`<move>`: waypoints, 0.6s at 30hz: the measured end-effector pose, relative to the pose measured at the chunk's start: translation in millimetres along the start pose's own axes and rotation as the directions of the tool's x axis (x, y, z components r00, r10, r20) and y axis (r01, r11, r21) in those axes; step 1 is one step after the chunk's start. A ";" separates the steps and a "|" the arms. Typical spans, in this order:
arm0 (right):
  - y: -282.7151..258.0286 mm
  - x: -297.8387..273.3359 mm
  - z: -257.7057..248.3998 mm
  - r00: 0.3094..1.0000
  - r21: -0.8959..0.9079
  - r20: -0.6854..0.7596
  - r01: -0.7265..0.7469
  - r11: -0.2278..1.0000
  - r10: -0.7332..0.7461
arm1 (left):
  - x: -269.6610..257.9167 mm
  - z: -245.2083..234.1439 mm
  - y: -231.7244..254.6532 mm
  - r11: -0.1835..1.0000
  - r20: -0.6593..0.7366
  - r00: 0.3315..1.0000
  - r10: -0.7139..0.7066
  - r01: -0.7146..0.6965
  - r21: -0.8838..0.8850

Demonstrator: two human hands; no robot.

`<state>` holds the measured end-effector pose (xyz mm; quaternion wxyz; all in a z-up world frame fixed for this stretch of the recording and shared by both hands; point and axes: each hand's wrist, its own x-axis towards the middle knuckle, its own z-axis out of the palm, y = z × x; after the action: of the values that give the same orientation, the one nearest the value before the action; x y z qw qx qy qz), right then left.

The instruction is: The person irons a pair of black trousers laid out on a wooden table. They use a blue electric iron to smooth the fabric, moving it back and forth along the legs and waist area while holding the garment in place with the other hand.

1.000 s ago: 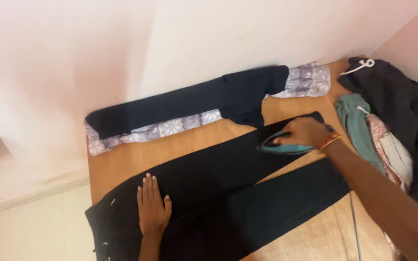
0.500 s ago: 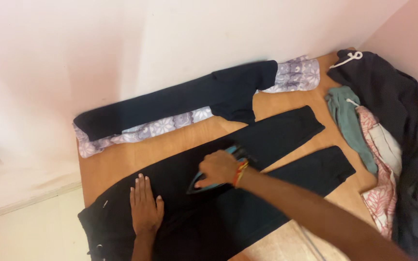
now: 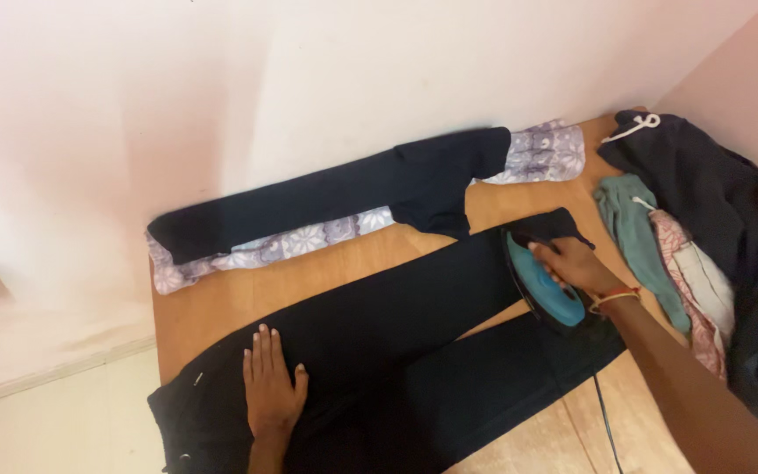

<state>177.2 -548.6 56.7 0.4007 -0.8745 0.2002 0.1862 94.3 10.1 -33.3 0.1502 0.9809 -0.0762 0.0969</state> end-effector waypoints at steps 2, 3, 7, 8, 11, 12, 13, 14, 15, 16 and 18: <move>-2.3 5.7 -1.1 1.000 0.065 -0.020 -0.001 0.998 0.002 | 8.6 0.9 11.0 0.997 -0.052 0.996 -0.072 0.069 -0.044; -5.3 6.9 0.0 1.000 0.118 -0.016 0.003 0.993 -0.001 | 16.1 3.8 21.3 0.987 -0.089 0.985 -0.148 0.141 -0.080; -14.8 -2.1 -5.7 0.996 0.074 -0.030 -0.084 0.994 0.087 | 60.6 21.3 98.6 0.951 -0.121 0.984 -0.129 0.088 -0.296; -14.3 -4.0 -3.5 0.996 0.036 -0.067 -0.060 0.998 0.062 | 75.6 28.9 124.1 0.928 -0.018 0.997 -0.078 0.066 -0.367; 9.5 -22.9 5.6 0.971 -0.146 -0.232 0.024 0.989 -0.058 | 106.0 65.8 207.7 0.870 -0.044 0.958 0.282 -0.275 -0.409; 16.7 -26.9 10.6 0.941 -0.237 -0.307 0.070 0.969 -0.143 | 113.0 79.8 230.8 0.858 -0.014 0.928 0.371 -0.349 -0.378; 16.9 -22.0 11.4 0.897 -0.329 -0.369 0.119 0.937 -0.244 | 122.2 92.1 250.3 0.850 0.004 0.915 0.403 -0.373 -0.373; 14.9 -15.4 10.5 0.885 -0.314 -0.380 0.150 0.937 -0.269 | 132.1 103.8 268.6 0.841 0.022 0.900 0.435 -0.397 -0.368; 15.0 -13.7 12.3 0.878 -0.300 -0.384 0.173 0.938 -0.285 | 134.0 113.2 281.9 0.831 0.050 0.885 0.463 -0.415 -0.370; 13.7 -11.3 12.9 0.871 -0.285 -0.389 0.196 0.938 -0.300 | 136.1 120.3 291.0 0.847 0.097 0.888 0.450 -0.390 -0.361; 5.8 -3.0 10.7 0.890 -0.295 -0.364 0.169 0.940 -0.274 | 144.0 127.0 305.8 0.871 0.191 0.879 0.437 -0.361 -0.333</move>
<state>170.0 -543.2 48.1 0.2543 -0.9552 0.1500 -0.0194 200.5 -335.0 -35.9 0.2564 0.9150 -0.3112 -0.0154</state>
